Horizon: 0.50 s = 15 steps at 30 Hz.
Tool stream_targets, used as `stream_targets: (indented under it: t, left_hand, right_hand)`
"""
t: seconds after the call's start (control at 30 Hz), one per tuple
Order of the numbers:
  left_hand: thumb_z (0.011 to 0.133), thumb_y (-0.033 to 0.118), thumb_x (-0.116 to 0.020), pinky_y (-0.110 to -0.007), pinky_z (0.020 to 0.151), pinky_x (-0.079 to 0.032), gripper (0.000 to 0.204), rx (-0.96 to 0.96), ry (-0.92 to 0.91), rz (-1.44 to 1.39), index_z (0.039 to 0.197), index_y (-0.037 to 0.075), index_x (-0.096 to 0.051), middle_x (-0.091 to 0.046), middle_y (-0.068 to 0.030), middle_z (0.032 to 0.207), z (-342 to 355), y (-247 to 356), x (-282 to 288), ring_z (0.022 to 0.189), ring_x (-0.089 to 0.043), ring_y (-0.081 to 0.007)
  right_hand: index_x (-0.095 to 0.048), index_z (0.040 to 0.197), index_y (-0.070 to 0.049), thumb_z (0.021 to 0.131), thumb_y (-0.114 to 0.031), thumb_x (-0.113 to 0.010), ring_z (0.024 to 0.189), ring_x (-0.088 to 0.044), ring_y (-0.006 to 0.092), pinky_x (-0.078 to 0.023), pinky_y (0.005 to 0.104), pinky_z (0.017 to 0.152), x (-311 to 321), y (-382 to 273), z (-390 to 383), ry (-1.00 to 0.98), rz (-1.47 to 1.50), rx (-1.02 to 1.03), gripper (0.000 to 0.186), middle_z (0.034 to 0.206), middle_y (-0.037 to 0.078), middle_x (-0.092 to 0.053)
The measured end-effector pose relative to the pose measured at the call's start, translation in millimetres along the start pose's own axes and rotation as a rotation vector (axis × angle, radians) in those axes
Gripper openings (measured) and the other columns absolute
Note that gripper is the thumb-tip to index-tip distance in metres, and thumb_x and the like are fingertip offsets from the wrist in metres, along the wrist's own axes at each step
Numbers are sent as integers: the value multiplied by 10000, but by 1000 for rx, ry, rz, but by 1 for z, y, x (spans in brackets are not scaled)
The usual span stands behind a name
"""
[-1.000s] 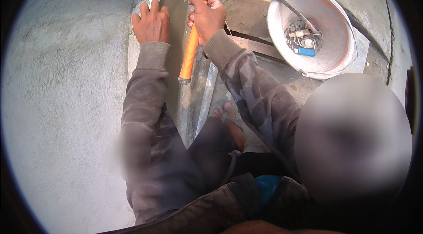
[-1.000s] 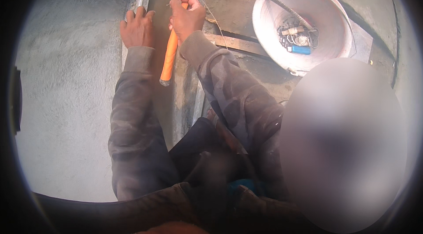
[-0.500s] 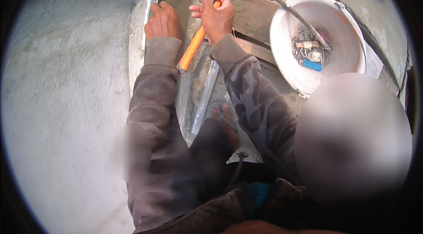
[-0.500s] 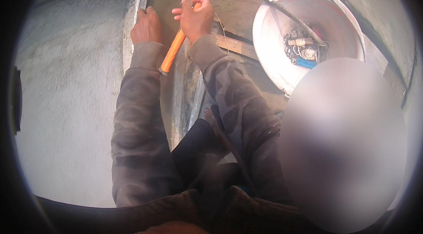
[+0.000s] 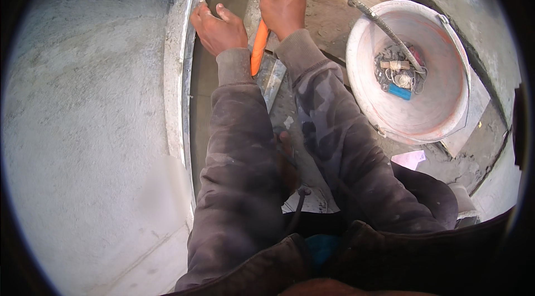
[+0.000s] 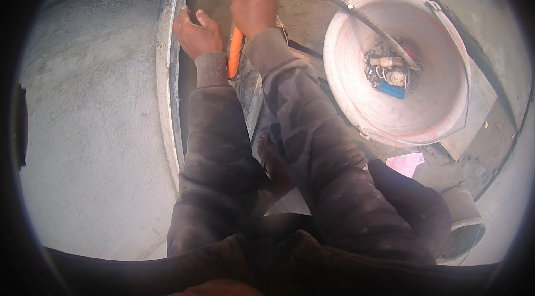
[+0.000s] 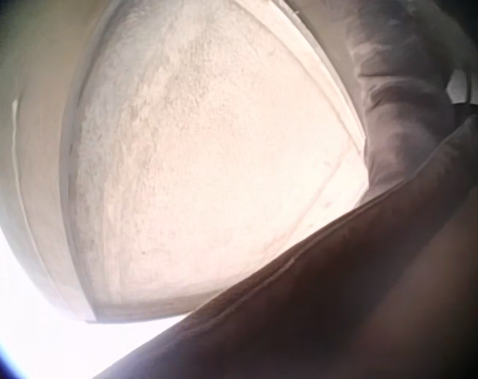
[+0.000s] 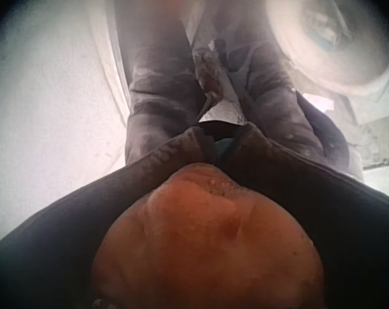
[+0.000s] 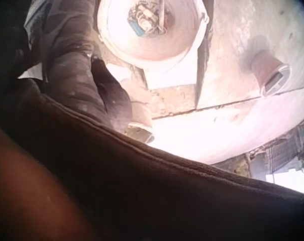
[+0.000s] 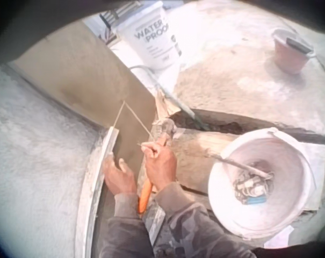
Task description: The person positions a metal trim strip along a curved concrete edge, aligns it with a string line, and hammers nails to secure it. They then pick up a bucket and apply a substance to the wall with a brush.
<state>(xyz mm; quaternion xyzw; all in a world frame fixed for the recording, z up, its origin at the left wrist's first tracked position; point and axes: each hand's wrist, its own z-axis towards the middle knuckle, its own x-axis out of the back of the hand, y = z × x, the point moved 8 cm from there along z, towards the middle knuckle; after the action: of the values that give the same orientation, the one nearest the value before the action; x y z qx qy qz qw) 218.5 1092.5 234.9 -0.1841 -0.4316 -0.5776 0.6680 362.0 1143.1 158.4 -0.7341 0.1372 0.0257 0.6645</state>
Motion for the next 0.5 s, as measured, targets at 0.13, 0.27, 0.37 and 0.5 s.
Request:
stream_targets:
  t: [0.13, 0.27, 0.37, 0.5]
  left_hand:
    - [908, 119, -568, -405, 932, -478, 372, 84, 51, -80, 1215, -92, -576, -534, -204, 1213, -3, -3, -4, 1132, -557, -336]
    - [924, 90, -516, -415, 929, -475, 370, 146, 59, -171, 1246, -90, -548, -497, -187, 1220, -5, -3, -6, 1126, -552, -336]
    - [929, 90, -492, -418, 943, -467, 377, 143, 67, -216, 1260, -86, -532, -494, -192, 1224, -6, -4, -7, 1149, -537, -339]
    - [931, 85, -476, -423, 961, -459, 367, 84, 72, -257, 1258, -76, -519, -494, -199, 1227, -5, -7, -6, 1166, -524, -348]
  right_hand:
    - [-761, 959, -108, 847, -121, -681, 623, -603, 119, -496, 284, 630, -10, -9, 7, -3, -36, 138, 138, 710, 11, -670]
    - [-740, 875, -108, 785, -64, -686, 686, -662, 256, -506, 358, 642, -33, -8, 13, -111, 20, 72, 114, 766, 87, -697]
    - [-616, 797, -46, 822, -73, -627, 715, -625, 339, -490, 411, 646, -39, -29, 15, -69, 105, 301, 38, 755, 150, -629]
    - [-578, 834, -54, 827, -52, -629, 758, -622, 334, -485, 400, 654, -50, -35, 15, -57, 22, 402, 51, 799, 148, -621]
